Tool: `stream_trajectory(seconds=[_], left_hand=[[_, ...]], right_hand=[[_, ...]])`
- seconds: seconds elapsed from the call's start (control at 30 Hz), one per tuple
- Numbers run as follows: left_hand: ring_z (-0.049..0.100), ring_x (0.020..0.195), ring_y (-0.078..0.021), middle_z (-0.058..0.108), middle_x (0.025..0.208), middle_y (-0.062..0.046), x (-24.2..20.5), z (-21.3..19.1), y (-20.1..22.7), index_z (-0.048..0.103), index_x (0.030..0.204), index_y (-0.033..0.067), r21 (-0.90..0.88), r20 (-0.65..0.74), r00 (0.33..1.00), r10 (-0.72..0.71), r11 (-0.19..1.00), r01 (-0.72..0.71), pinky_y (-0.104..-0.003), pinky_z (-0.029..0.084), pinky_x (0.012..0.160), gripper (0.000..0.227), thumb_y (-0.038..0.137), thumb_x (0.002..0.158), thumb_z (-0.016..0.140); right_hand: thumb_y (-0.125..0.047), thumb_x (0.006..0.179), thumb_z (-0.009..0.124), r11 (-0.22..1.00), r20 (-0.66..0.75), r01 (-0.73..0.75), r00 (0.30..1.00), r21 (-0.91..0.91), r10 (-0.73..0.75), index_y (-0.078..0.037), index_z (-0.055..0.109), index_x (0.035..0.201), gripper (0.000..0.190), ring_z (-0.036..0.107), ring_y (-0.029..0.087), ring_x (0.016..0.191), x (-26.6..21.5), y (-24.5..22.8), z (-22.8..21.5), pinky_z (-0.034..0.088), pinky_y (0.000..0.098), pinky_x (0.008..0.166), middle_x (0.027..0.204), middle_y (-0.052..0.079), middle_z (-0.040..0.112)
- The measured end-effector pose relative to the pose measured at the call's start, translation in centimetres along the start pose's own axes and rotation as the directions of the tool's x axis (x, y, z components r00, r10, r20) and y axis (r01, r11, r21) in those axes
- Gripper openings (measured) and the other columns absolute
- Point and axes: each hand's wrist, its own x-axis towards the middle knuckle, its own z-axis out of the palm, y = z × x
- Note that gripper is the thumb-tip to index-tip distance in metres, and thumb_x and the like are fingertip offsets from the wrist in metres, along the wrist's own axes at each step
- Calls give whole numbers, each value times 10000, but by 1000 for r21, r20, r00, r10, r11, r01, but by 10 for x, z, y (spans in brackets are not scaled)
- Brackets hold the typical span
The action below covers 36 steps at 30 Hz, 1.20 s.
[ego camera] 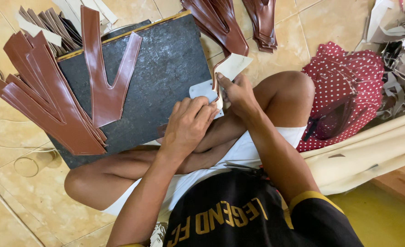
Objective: The person sits on the floor and repeatedly peels a white backing layer off brown V-shaped material pieces. They place the finished pieces into a pile and continue the process with new pieces from a stack.
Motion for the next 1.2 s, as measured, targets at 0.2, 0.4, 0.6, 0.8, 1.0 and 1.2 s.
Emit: stream_trajectory(seconds=[0.2,0.4,0.6,0.8,1.0,1.2], left_hand=[[558,827,-234,583,977,-20,1,4,1,638,943,92,21,-15,1000,0,1000,1,-405,417,723,145,182,989,742],[556,830,-232,596,1011,4,2,8,-1,747,995,169,27,-27,998,-53,998,53,-406,418,717,105,258,943,769],[568,948,-278,595,1172,-27,-1,4,2,804,1138,247,-27,-7,995,-98,995,97,-407,448,817,274,319,874,803],[583,1221,-213,557,1364,-87,10,-39,22,542,1455,85,-609,-106,943,-316,770,190,-368,489,1042,523,224,999,757],[646,1035,-194,648,1177,-129,16,-48,8,315,1615,35,-788,-84,832,-549,548,282,-336,550,913,745,99,997,727],[596,1223,-276,566,1409,-197,-55,-57,-20,428,1544,11,-210,-432,751,-499,866,454,-409,503,1089,580,-26,1015,665]], right_hand=[[-172,1003,649,996,-23,52,998,-75,-54,8,679,955,188,517,112,556,22,10,-3,413,294,481,725,39,631],[-110,990,648,993,-104,110,989,38,-106,-9,665,1073,133,630,116,734,49,13,-11,525,285,627,916,57,703],[-40,1013,606,859,-45,198,979,471,-201,51,584,1151,167,705,212,836,24,-50,-51,626,336,744,989,125,686],[-70,1034,672,855,71,433,880,286,-469,8,455,1282,338,651,157,754,-73,-124,-55,549,266,661,987,112,665],[-159,921,766,757,422,495,849,-426,-318,-24,534,1209,394,694,200,746,-111,-128,-3,550,350,654,877,108,691],[-123,982,716,472,458,691,720,-548,-522,-31,612,1156,223,694,352,912,-93,-88,-7,536,430,790,986,170,692]])
